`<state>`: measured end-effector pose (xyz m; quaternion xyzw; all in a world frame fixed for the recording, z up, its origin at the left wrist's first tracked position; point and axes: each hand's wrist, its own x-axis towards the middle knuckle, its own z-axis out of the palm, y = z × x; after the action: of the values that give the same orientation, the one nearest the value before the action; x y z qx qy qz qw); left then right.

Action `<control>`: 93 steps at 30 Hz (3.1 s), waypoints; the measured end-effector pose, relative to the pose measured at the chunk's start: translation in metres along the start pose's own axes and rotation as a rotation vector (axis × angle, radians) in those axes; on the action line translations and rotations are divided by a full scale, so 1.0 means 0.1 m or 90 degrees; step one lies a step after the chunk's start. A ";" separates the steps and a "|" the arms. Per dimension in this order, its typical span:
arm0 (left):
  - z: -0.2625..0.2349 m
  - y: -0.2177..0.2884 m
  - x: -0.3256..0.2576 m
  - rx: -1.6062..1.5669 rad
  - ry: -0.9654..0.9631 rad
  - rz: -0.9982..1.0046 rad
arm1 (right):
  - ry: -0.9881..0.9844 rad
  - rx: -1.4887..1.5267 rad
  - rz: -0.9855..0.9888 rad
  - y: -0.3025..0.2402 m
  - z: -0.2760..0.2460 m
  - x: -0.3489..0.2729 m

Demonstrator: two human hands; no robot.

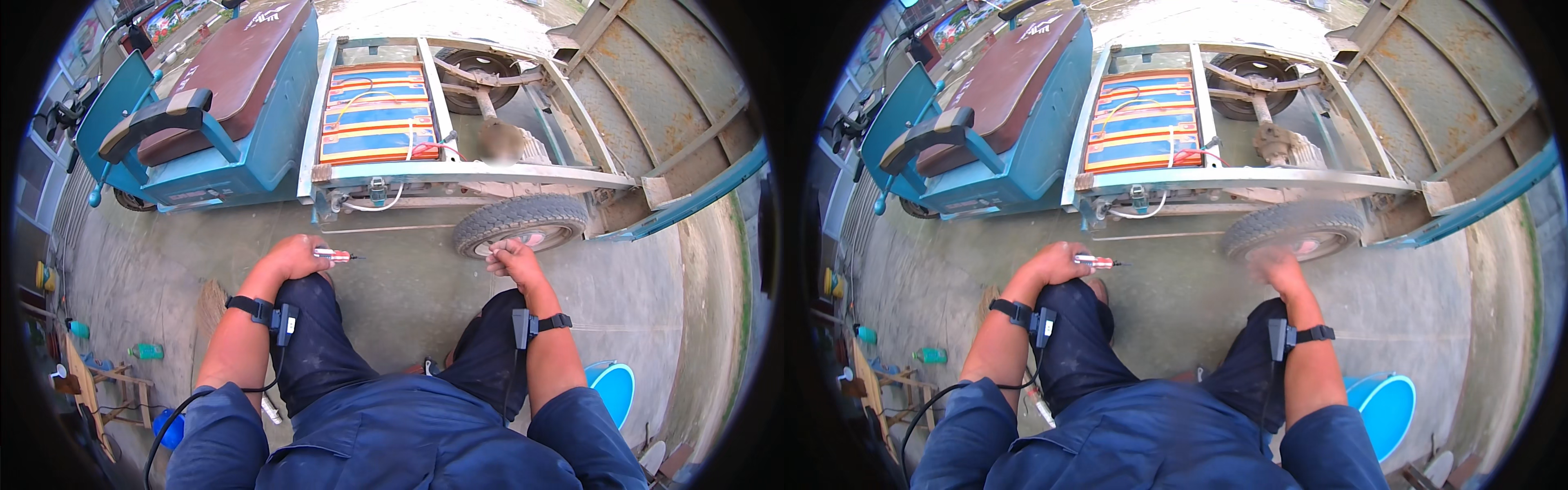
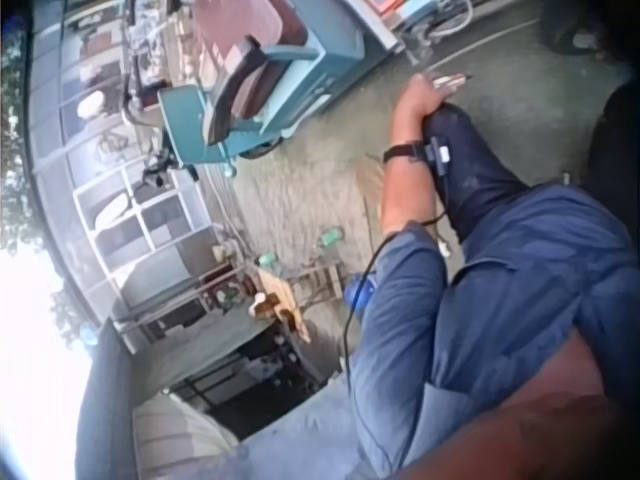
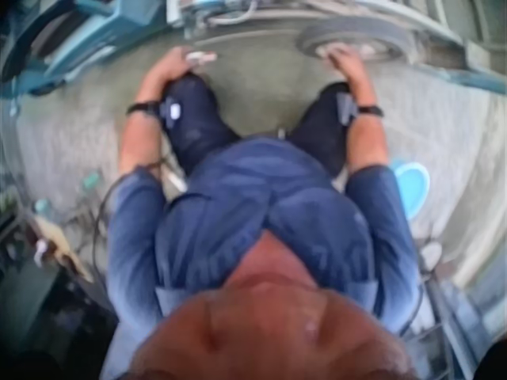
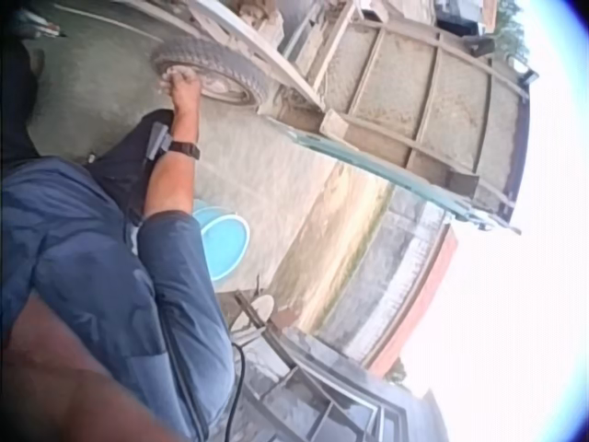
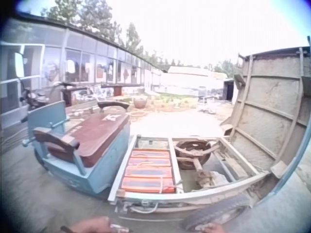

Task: The person connects wires to the terminals of a battery bank in an electric vehicle using a screwdriver.

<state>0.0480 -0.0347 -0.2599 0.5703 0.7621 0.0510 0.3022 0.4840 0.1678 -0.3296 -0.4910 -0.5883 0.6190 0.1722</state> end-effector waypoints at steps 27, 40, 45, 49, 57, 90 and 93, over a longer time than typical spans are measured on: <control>-0.07 0.06 -0.44 -0.228 0.398 0.070 | 0.081 0.230 0.020 -0.65 0.34 -0.48; -0.66 0.25 -0.39 -0.371 0.718 0.225 | -0.112 0.354 -0.072 -1.94 1.20 0.45; -1.15 0.56 0.16 -0.291 0.768 0.322 | -0.129 0.256 -0.112 -2.32 1.59 1.16; -1.43 0.58 0.74 -0.087 0.835 0.294 | -0.136 0.254 -0.152 -2.33 1.94 1.60; -1.55 0.52 1.32 -0.138 0.721 0.184 | -0.125 0.227 -0.149 -2.23 2.33 2.14; -1.83 0.50 1.70 0.170 0.733 0.059 | -0.040 0.146 -0.288 -2.07 2.60 2.56; -1.83 0.44 1.75 0.154 0.750 0.036 | -0.042 0.147 -0.271 -2.08 2.57 2.54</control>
<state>-0.0393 0.1861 -0.1635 0.4965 0.7861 0.2794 -0.2397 0.0833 0.2768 -0.2906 -0.3123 -0.6090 0.6478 0.3345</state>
